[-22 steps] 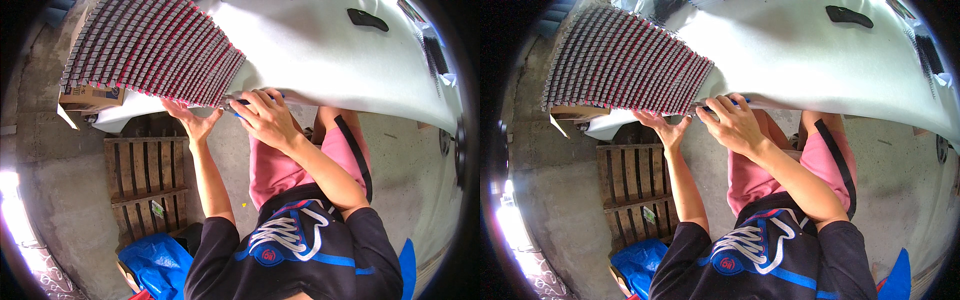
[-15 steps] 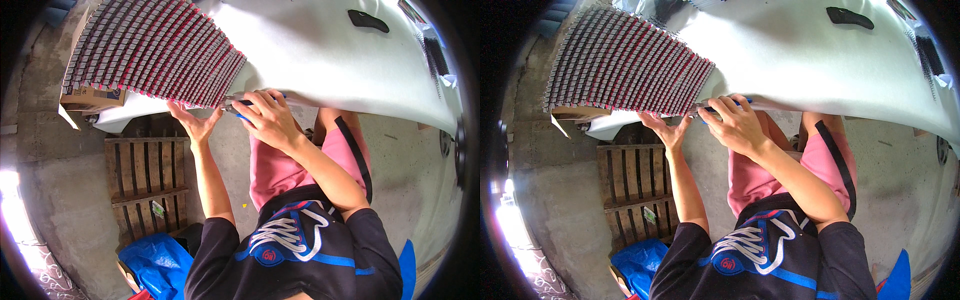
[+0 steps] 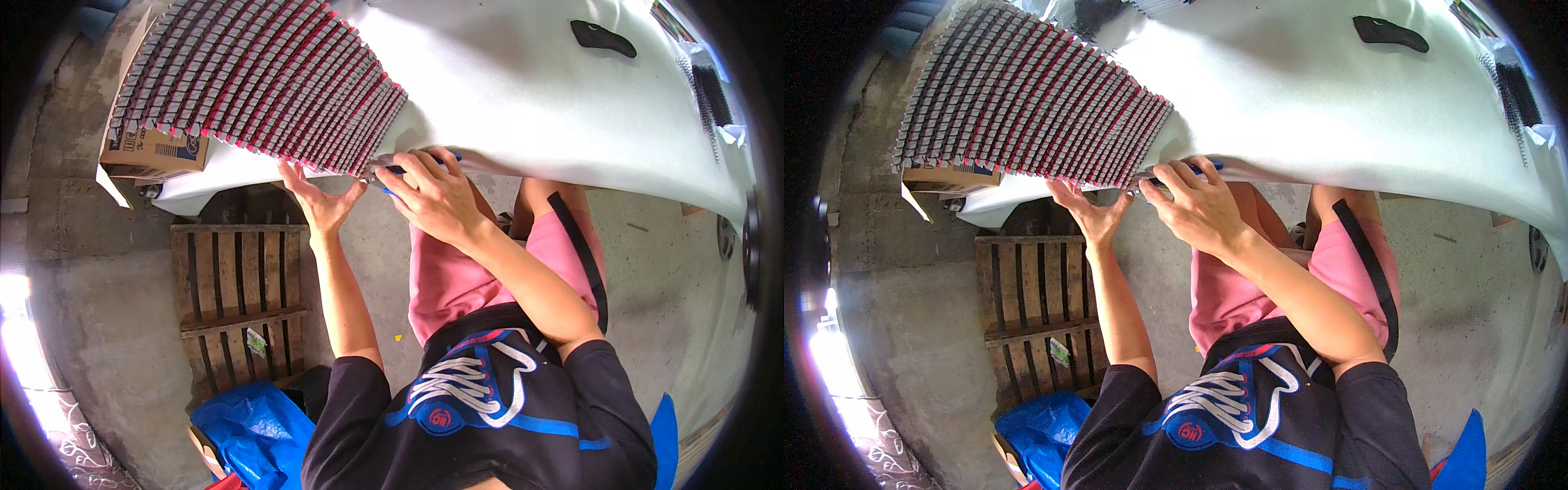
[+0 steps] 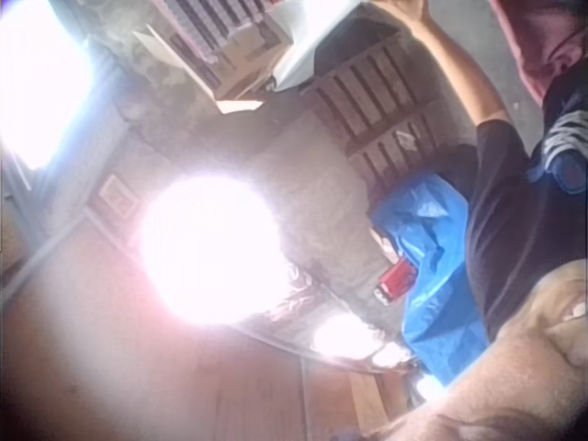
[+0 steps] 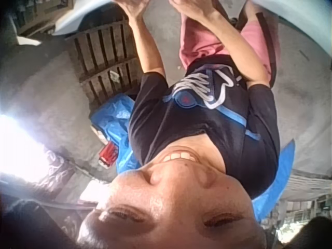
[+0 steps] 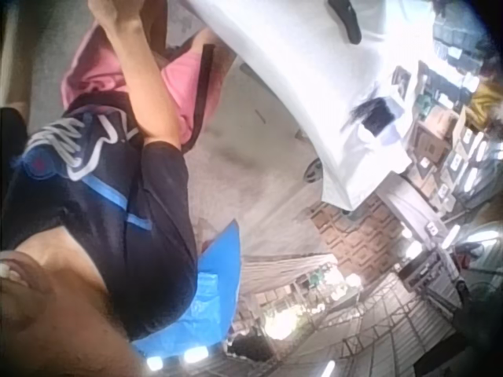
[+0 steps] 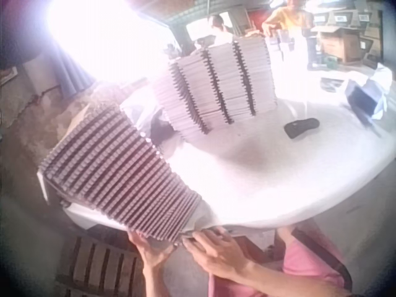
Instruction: The person uses pliers to trim the spiral binding edges of a stack of pink notebooks. They repeatedly reposition the stack and cut along the binding, then place the trimmed notebooks back on the table.
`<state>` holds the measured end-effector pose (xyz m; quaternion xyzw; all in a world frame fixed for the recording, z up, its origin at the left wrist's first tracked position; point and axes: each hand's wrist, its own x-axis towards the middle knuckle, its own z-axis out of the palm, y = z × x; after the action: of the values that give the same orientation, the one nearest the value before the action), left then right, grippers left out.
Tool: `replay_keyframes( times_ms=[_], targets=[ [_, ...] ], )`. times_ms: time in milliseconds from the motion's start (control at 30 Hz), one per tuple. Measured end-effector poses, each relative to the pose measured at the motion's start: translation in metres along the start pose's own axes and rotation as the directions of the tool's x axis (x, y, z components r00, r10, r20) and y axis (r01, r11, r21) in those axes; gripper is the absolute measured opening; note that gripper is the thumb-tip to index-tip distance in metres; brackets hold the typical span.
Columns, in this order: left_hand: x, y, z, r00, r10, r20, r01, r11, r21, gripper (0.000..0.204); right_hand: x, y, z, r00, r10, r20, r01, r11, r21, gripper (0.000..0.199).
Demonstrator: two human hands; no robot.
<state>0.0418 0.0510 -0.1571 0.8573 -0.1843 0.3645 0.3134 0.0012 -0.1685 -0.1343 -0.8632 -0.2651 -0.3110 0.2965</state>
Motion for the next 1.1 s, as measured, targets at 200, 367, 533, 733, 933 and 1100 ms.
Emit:
replay_keyframes(
  times_ms=[200,367,533,733,933,1100],
  targets=[
    [0.002,-0.005,0.004,0.998,0.049,-0.026,-0.049,0.999,0.004,0.134,0.004,0.004,0.003,1.0,-0.009,-0.007,0.009,1.0,0.008,0.03],
    [-0.002,-0.009,0.006,0.999,0.011,-0.047,-0.01,1.0,0.02,0.134,0.006,0.004,-0.001,0.997,0.011,0.07,-0.014,0.999,0.037,0.027],
    [0.0,-0.011,0.007,0.996,0.062,-0.067,-0.061,0.998,0.018,0.132,0.007,0.005,-0.002,0.998,-0.005,0.058,0.005,1.0,0.002,0.027],
    [0.0,-0.009,0.006,0.996,0.073,-0.057,-0.069,0.995,0.068,0.133,0.012,0.005,0.0,0.947,0.188,0.262,-0.277,0.889,0.365,0.018],
    [0.0,-0.008,0.005,0.998,0.032,-0.056,-0.029,0.998,0.059,0.135,0.032,0.02,-0.011,0.523,0.267,0.809,-0.851,0.114,0.512,0.025],
    [0.006,-0.002,-0.002,0.999,-0.004,0.049,0.002,1.0,0.026,0.147,0.013,0.012,-0.014,0.823,0.342,0.454,-0.542,0.712,0.446,0.026]
  ],
)
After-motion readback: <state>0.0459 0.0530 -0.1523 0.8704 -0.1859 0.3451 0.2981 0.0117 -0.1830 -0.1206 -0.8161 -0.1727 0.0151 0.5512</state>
